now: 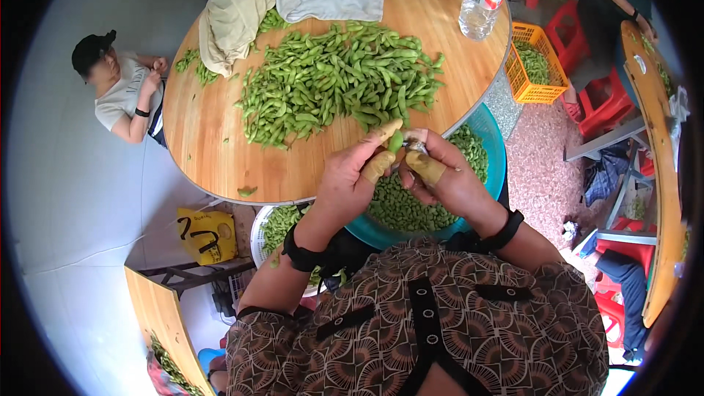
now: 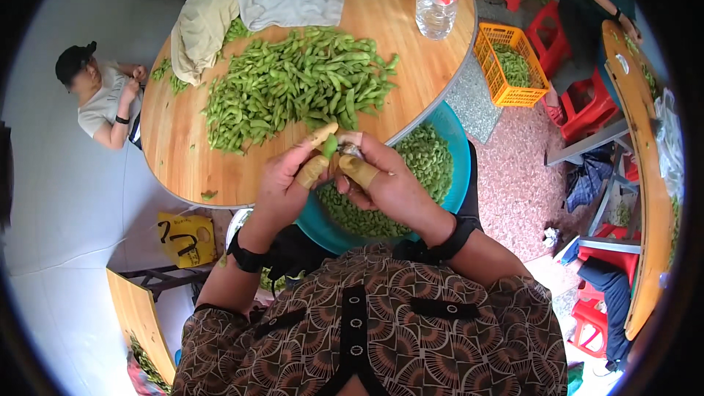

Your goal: The person shells edamame by hand, picking up pods from a table, splitting them open, and dropping the beans into a bowl. They occasionally move the pile of pods aside and discard the empty shells into a separate basket.

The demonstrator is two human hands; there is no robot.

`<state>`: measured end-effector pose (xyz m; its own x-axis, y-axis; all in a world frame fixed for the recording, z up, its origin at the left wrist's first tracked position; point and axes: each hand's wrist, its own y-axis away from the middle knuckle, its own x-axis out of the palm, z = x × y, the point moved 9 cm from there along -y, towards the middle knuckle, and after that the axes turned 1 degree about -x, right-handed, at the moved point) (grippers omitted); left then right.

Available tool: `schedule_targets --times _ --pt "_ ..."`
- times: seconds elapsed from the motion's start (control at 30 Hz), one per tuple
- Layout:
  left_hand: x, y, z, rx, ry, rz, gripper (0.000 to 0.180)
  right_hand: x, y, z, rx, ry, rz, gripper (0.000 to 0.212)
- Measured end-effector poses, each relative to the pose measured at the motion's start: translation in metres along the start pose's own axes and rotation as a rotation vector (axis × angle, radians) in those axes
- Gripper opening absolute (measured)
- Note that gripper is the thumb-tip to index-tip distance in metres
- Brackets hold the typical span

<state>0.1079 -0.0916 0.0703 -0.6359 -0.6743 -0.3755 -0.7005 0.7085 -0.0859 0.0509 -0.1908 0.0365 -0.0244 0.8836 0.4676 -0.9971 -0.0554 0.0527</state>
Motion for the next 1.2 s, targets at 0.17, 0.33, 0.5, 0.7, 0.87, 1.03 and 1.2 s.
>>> schedule_targets --times 0.17,0.33,0.5,0.7,0.87,1.03,1.2 --pt "-0.001 0.003 -0.025 0.286 -0.232 -0.089 0.04 0.002 0.005 -0.001 0.026 0.002 0.021 0.027" --pt "0.012 0.032 -0.05 0.533 -0.439 -0.119 0.042 0.003 0.02 -0.001 0.105 -0.056 0.159 0.023" --pt "0.045 0.026 0.032 -0.323 0.833 0.184 0.042 0.0 0.018 -0.035 0.328 -0.498 0.238 0.026" --pt "0.023 0.027 -0.019 0.446 -0.531 -0.235 0.029 -0.013 0.012 -0.044 0.328 -0.382 0.052 0.025" --pt "0.024 0.026 -0.028 0.427 -0.607 -0.308 0.014 -0.012 0.017 -0.034 0.271 -0.164 -0.085 0.02" --pt "0.014 0.018 0.015 0.061 -0.254 -0.271 0.014 -0.017 0.019 -0.03 0.212 0.031 -0.043 0.015" --pt "0.024 0.023 0.022 0.126 -0.285 -0.203 0.016 -0.031 0.018 -0.023 -0.038 0.539 -0.016 0.019"
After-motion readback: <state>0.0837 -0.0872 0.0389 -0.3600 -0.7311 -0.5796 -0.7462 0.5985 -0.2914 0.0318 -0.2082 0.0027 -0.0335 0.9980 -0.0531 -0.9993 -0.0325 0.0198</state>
